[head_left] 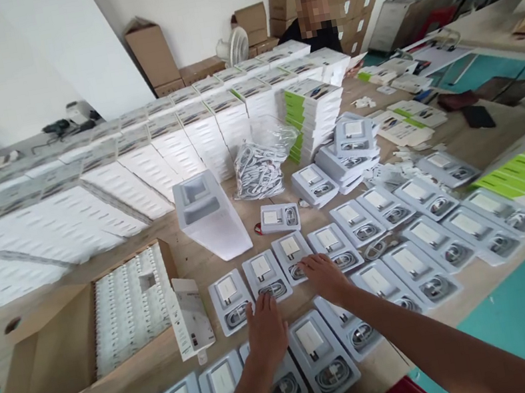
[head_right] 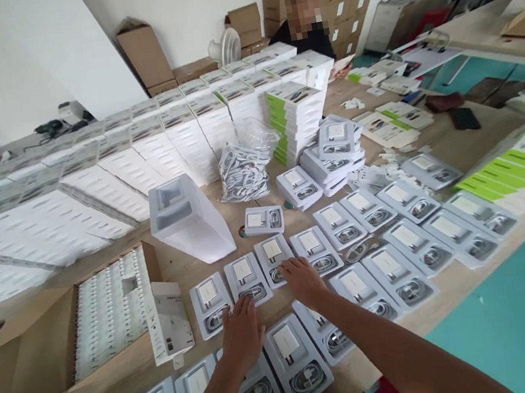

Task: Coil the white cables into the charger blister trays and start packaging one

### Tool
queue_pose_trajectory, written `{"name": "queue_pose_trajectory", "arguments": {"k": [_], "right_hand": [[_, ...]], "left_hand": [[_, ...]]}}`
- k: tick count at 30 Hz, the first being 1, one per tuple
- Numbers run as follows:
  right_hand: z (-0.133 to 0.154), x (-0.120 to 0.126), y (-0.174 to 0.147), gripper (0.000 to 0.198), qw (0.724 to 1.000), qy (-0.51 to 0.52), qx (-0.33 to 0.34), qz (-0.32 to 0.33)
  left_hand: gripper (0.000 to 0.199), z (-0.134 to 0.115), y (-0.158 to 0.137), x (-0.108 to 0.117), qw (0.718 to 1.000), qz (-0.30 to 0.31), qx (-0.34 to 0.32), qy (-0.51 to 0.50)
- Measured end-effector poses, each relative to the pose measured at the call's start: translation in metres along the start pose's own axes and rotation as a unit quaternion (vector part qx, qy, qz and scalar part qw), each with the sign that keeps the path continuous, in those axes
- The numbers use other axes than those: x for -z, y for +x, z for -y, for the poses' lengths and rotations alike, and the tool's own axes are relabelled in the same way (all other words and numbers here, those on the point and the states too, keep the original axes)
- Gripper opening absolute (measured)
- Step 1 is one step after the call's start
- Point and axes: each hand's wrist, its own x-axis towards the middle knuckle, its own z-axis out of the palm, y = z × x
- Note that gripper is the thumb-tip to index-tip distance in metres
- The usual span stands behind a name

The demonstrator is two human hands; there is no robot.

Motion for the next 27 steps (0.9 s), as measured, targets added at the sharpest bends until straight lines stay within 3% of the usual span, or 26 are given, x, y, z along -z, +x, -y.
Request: {"name": "queue_pose_trajectory", "arguments": {"k": [11, 16, 27], "right_hand": [[0.016, 0.001, -0.004, 0.036, 0.999, -0.018, -0.020, -0.033], [0.025, -0.004, -0.003, 0.024, 0.997, -0.031, -0.060, -0.048], [0.021, -0.002, -0.014, 0.029, 1.000, 0.006, -0.006, -0.010]], "left_hand": [[0.060, -0.003, 0.000, -0.002, 0.999, 0.029, 0.021, 0.003], [0.059, -0.002, -0.002, -0.006, 1.000, 0.007, 0.021, 0.011], [0.061, -0.005, -0.001, -0.001, 0.999, 0.015, 0.041, 0.020]]}}
